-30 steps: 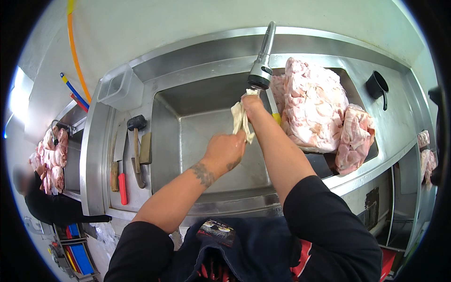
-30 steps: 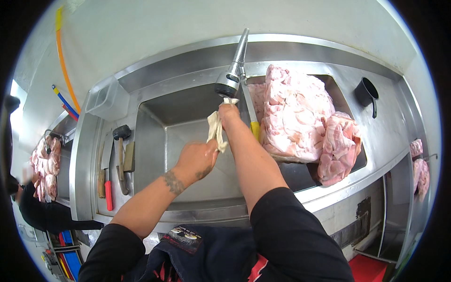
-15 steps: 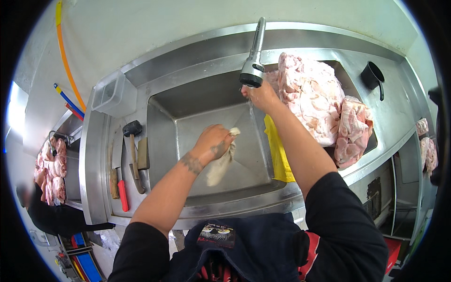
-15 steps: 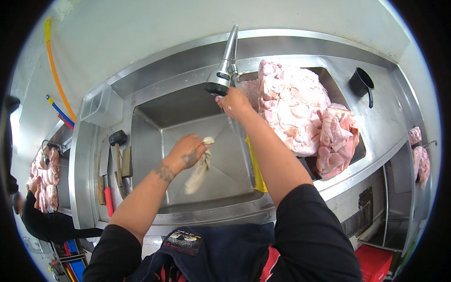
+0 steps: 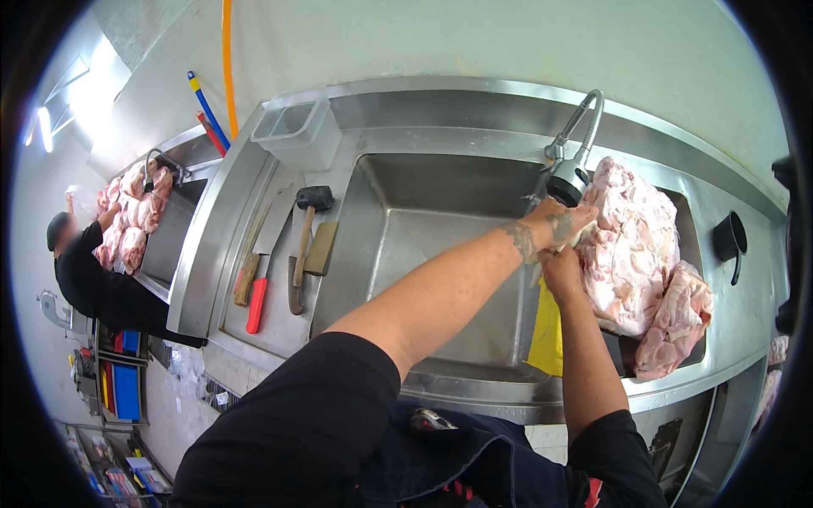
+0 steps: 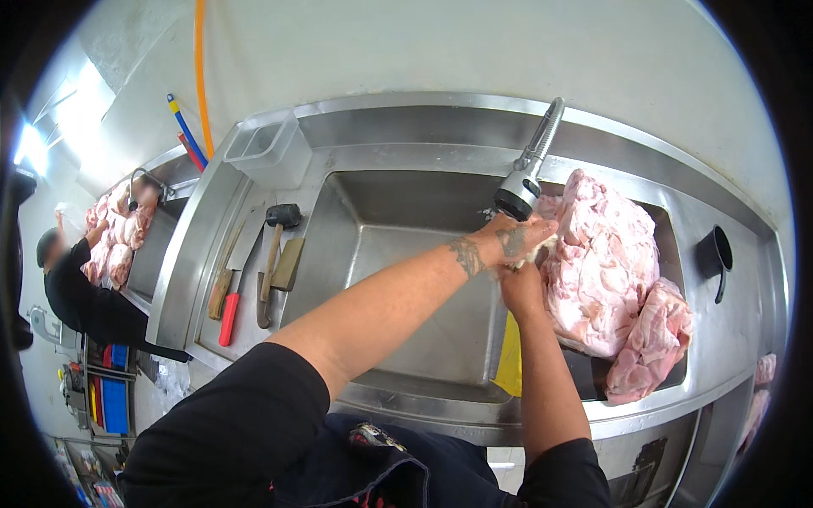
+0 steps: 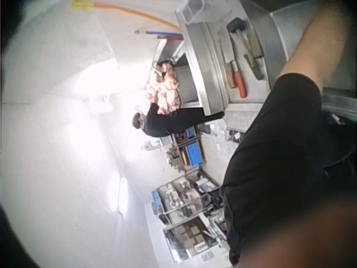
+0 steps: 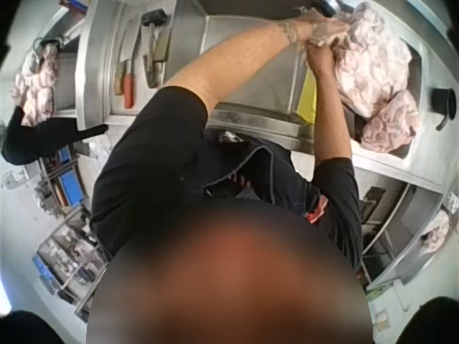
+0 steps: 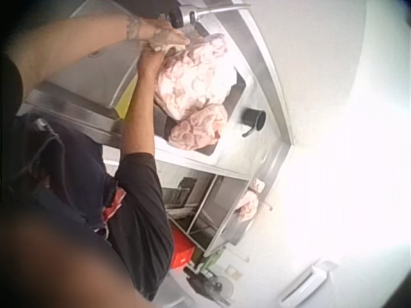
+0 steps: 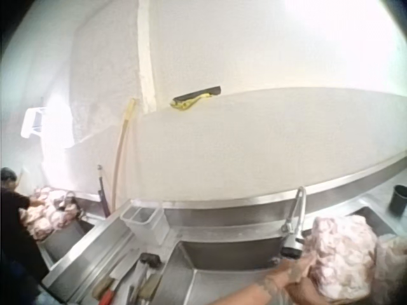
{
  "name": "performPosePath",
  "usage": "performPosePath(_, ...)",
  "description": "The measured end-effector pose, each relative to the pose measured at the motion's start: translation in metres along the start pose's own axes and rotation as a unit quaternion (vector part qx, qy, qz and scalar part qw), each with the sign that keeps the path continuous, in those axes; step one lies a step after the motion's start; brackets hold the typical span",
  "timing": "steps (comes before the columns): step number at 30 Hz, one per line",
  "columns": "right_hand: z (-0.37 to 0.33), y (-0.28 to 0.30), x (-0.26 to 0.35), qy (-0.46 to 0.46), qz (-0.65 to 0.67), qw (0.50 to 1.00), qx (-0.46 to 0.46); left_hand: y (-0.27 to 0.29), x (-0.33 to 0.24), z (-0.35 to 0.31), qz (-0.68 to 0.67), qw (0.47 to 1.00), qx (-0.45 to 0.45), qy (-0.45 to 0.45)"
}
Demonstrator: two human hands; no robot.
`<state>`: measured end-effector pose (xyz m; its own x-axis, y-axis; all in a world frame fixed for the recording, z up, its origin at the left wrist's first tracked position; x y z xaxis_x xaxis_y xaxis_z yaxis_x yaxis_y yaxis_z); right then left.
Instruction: The person cleans a meat processing area. They wipe a stainless steel table and a bandsaw with a yellow cloth, then wash their hands and the cloth at a sink. The person also plugs in the bandsaw and adjusts its blade guard.
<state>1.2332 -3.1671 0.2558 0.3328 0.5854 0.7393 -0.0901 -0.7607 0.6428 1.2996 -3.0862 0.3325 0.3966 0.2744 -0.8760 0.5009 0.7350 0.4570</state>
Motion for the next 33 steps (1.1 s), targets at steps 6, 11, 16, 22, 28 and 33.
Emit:
performPosePath(6, 0.029, 0.024, 0.023, -0.011, 0.024, 0.995, -0.095, 0.061, 0.036, -0.027, -0.195, 0.975, -0.104, -0.011)
performPosePath(11, 0.021, 0.006, 0.076, 0.097, -0.002, 0.994, 0.042, 0.07, 0.045, -0.057, -0.049, 0.997, 0.049, -0.032)
performPosePath(16, 0.025, -0.007, 0.08, -0.051, 0.387, 0.898, 0.203, 0.044, 0.066, -0.096, -0.364, 0.924, 0.059, 0.097)
performPosePath(22, -0.015, 0.002, 0.075, 0.048, 0.262, 0.962, -0.057, 0.015, 0.089, -0.127, -0.565, 0.786, 0.061, 0.242)
performPosePath(28, -0.105, -0.009, 0.079, 0.356, -0.02, 0.933, -0.043, 0.034, 0.069, -0.131, -0.58, 0.809, 0.008, 0.098)
performPosePath(33, -0.1, -0.012, 0.079, 0.525, -0.204, 0.821, -0.091, 0.025, 0.062, -0.159, -0.457, 0.851, 0.163, 0.201)
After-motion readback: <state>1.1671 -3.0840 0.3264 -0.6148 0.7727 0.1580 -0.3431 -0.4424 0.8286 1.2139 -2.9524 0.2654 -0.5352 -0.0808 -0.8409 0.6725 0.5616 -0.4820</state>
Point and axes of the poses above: each hand's wrist, its own z-axis towards the middle knuckle, its own y-axis out of the back of the hand, x = y × z, the point moved 5 cm from there along z, towards the middle knuckle, and after that the axes turned 12 degrees about -y, right-handed, at the moved point
